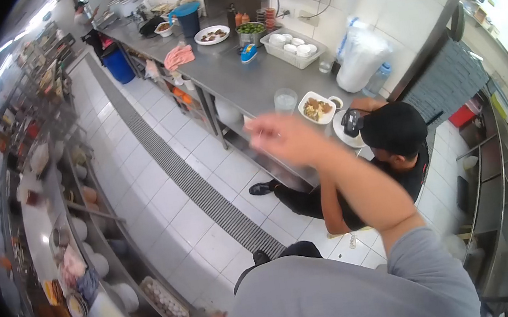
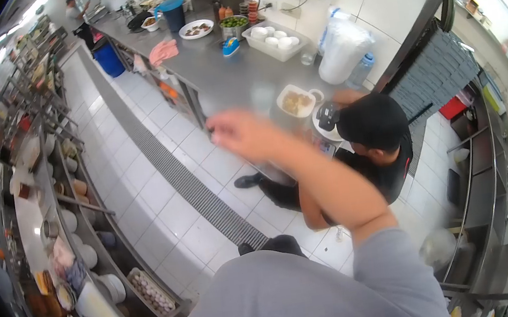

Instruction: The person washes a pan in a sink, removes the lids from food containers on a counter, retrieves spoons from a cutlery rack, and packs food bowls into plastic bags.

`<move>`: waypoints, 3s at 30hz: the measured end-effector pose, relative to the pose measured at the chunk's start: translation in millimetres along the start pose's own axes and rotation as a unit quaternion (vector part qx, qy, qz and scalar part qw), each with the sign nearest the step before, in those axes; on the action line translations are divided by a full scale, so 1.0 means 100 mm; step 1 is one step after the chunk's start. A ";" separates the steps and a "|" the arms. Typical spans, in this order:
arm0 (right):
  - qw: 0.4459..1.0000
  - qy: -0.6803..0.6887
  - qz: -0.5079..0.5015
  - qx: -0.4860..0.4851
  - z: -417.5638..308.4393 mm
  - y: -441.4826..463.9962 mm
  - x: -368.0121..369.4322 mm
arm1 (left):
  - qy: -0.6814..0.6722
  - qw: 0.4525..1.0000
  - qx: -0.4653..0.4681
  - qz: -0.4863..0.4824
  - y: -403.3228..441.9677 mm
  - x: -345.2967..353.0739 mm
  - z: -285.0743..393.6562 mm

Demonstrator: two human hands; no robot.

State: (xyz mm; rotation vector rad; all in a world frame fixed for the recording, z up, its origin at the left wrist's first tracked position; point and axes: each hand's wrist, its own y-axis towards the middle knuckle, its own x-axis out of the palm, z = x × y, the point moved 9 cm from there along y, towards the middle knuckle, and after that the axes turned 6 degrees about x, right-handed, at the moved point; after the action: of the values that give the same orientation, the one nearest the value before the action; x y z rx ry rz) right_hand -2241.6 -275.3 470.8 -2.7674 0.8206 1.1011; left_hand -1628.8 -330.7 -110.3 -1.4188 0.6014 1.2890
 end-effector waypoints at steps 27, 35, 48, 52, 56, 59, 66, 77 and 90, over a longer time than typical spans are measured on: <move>0.779 -0.385 0.321 0.376 3.92 1.01 -4.46 | -0.223 0.949 -0.134 -0.179 3.68 -1.47 -1.54; 0.714 -0.370 0.492 0.334 3.11 0.94 -4.91 | -0.072 0.951 0.244 -0.177 6.50 -2.77 -2.05; 0.666 -0.255 0.619 0.329 0.96 1.83 -4.49 | -0.334 0.804 0.440 -0.220 8.01 -7.37 1.64; 0.921 -0.074 0.280 0.260 1.76 2.91 -2.44 | -0.562 0.650 0.511 -0.022 7.68 -8.42 2.55; 0.938 0.107 0.072 0.320 1.93 3.37 -1.60 | -0.471 0.604 0.637 0.087 7.74 -8.60 2.76; 0.916 0.018 0.185 0.354 2.23 3.15 -2.24 | -0.405 0.620 0.672 -0.004 8.09 -8.14 2.65; 0.556 -0.456 0.386 0.578 3.29 1.31 -4.04 | -0.422 0.782 0.454 -0.063 8.58 -7.53 1.58; 0.676 -0.378 0.295 0.559 3.38 1.24 -4.47 | -0.354 0.826 0.418 -0.133 8.68 -7.52 1.28; 0.627 -0.434 0.338 0.551 3.20 1.20 -4.59 | -0.405 0.796 0.416 -0.171 8.90 -7.39 1.44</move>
State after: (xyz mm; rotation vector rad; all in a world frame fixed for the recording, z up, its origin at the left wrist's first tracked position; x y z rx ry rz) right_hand -2778.4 -93.4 548.8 -0.7314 1.5798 1.1455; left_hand -2679.0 -670.2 264.7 -0.1574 0.2242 0.9934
